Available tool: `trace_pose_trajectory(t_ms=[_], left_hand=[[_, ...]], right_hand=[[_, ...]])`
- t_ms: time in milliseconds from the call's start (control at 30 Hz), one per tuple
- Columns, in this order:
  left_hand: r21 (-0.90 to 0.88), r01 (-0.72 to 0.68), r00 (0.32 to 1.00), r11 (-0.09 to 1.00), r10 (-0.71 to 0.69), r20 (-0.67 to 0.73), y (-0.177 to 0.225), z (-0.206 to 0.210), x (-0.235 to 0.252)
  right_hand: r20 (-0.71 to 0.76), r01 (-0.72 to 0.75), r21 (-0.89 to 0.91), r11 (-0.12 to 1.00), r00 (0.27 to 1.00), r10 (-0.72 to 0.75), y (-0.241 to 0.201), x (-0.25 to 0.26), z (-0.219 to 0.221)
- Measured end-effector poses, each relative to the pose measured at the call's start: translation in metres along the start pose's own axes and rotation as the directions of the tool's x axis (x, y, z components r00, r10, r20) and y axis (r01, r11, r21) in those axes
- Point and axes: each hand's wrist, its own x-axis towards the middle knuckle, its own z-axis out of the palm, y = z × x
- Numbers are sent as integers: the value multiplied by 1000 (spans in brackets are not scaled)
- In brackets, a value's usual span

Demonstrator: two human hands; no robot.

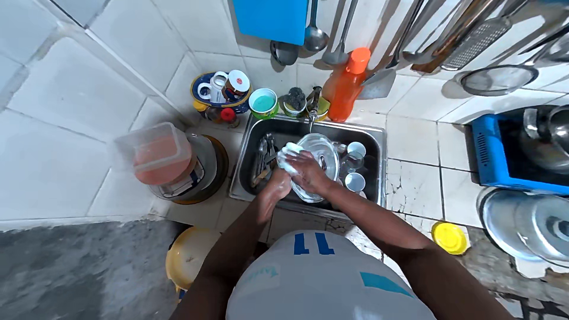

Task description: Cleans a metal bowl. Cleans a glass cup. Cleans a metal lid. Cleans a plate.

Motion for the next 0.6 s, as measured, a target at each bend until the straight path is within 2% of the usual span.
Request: trace_pose_trajectory(t_ms=[33,133,200,267,333,400,433,467,500,533,600], left_hand=[[14,-2,1000,1000,3,-9,3,2,0],[83,-41,999,996,41,-3,-7,5,3],[116,-52,999,992,51,7,-13,4,4],[115,-39,999,993,41,-15,-16,4,3],[90,-63,997,994,67,-36,-23,2,1],[67,-100,993,993,104,-51,-29,-4,1],[70,-100,993,992,104,-56,-31,-8,3],[94,-76,995,993,81,-52,-30,-11,5],[149,-35,998,988,41,-38,-25,-14,7],[234,-3,1000,972,7,-15,-18,-16,10],[416,4,999,909,-22,38,-4,-15,17]], right_hand=[[39,16,7,1000,999,-16,3,5,-3],[51,-90,-62,994,994,93,26,13,-14],[28,-199,-100,975,979,203,41,15,-15],[4,-355,-105,929,934,357,56,12,-20],[-39,-559,-32,828,829,558,76,1,-23],[-69,-759,152,633,631,773,94,-9,-19],[-61,-795,251,552,556,829,99,-11,-16],[-50,-787,291,544,556,830,97,-10,-15],[-42,-747,252,615,626,779,93,-9,-16],[-17,-671,142,728,734,679,87,-4,-18],[106,-459,-53,887,881,462,61,13,-19]])
